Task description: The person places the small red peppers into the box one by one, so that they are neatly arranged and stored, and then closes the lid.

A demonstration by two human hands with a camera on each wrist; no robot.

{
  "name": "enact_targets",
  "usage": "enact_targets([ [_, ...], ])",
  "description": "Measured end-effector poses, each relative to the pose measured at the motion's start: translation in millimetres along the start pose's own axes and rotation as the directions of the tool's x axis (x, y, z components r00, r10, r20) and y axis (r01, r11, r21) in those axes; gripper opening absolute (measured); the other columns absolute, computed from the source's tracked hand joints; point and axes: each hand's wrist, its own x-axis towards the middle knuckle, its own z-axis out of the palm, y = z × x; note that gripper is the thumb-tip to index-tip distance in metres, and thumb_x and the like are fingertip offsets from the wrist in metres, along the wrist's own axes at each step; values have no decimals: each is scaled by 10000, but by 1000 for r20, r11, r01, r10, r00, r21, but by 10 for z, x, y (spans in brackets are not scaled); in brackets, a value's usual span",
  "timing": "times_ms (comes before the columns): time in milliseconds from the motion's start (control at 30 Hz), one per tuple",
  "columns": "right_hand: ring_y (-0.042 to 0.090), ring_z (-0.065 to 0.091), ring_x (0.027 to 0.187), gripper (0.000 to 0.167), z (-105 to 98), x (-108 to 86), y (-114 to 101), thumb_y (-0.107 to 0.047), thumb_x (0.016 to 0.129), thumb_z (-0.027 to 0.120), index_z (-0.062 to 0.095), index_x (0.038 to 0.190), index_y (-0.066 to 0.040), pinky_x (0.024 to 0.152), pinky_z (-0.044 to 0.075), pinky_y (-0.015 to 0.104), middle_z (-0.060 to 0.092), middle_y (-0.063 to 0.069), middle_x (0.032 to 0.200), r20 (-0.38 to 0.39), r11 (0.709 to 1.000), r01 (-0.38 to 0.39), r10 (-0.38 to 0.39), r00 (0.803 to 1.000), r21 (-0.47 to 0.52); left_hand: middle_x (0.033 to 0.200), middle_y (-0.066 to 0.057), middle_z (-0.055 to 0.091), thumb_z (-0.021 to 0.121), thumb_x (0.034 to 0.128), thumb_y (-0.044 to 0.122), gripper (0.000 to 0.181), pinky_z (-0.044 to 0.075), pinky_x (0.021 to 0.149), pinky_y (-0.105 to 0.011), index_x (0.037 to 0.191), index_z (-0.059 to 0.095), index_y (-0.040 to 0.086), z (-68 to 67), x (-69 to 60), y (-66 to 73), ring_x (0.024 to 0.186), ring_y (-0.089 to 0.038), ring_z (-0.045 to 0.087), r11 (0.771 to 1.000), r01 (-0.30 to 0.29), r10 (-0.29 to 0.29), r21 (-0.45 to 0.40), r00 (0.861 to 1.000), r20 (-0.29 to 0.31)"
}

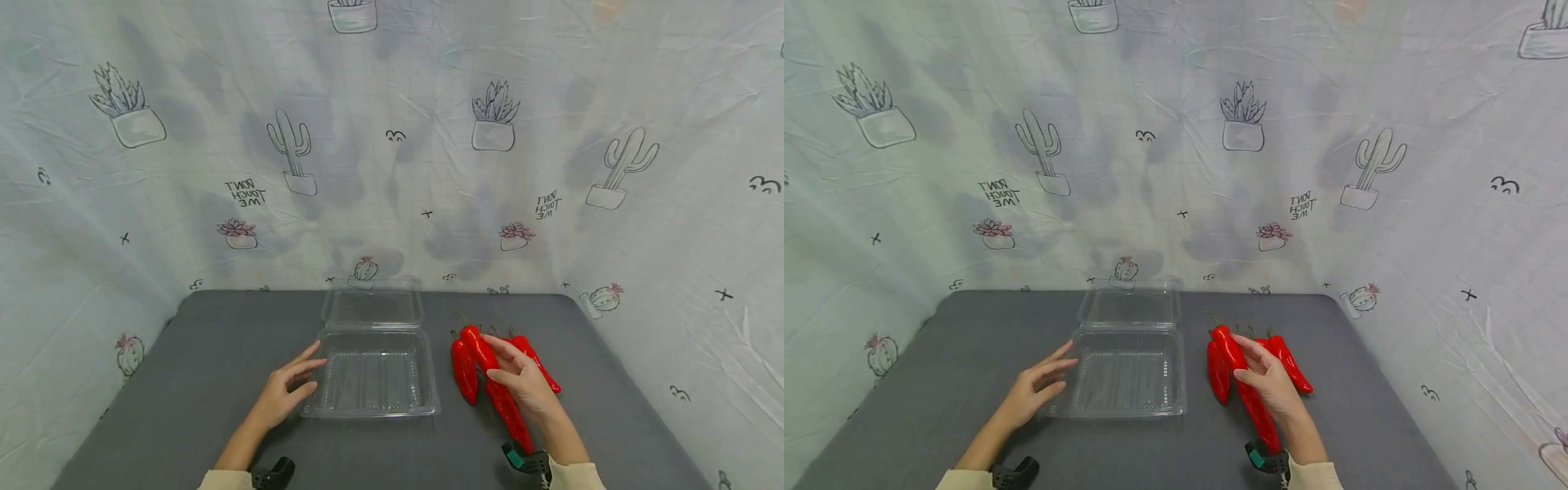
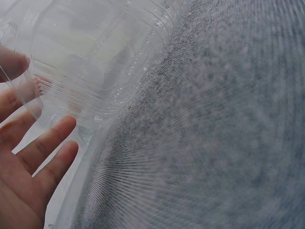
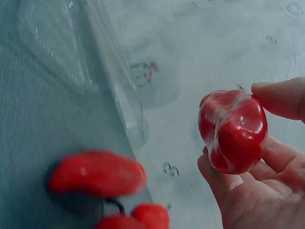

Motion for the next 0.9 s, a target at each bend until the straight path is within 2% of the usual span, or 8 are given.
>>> enact_targets([
  [167,77,558,1134,581,167,94,-19,17,913,531,291,1441,43,852,541,252,516,-67,1331,10,999,-27,26,1000,22,1455,-263,378,619,866,-49,375,537,900,-362,1239,582,-56,2,16,16,1313,-118,441,1000,-1,1,6,1000,-3],
  [267,83,557,1123,589,256,143,-21,5,904,546,301,1439,39,855,537,250,522,-57,1318,18,998,-47,46,999,46,1462,-234,386,630,851,-64,383,543,879,-395,1230,585,-62,13,29,26,1297,-138,460,1000,-27,27,8,1000,-14],
  [467,98,540,1125,592,412,242,6,6,897,551,301,1431,65,866,534,255,510,-46,1311,61,999,-21,19,998,31,1500,-138,365,623,836,-98,398,544,871,-408,1231,578,-75,33,23,4,1304,-85,437,999,-54,54,0,998,-20],
  [700,137,527,1143,594,624,371,38,-17,889,568,324,1427,50,896,534,339,486,68,1355,94,999,-16,12,996,40,1459,-241,386,612,854,-80,376,539,895,-334,1228,584,-68,12,-5,32,1308,-76,432,999,-45,44,-22,999,-21],
  [800,158,528,1146,588,721,443,60,-1,886,557,328,1424,52,907,530,378,460,142,1373,125,999,-9,3,992,51,1454,-247,390,617,853,-73,375,542,888,-332,1227,588,-61,6,-4,36,1309,-76,431,999,-42,42,-8,999,-26],
  [900,163,532,1146,579,812,500,79,9,884,551,337,1420,53,900,530,370,451,175,1381,152,998,-11,1,988,67,1470,-215,384,623,847,-80,384,546,880,-349,1228,585,-64,12,-2,28,1307,-70,429,999,-48,48,0,999,-26],
])
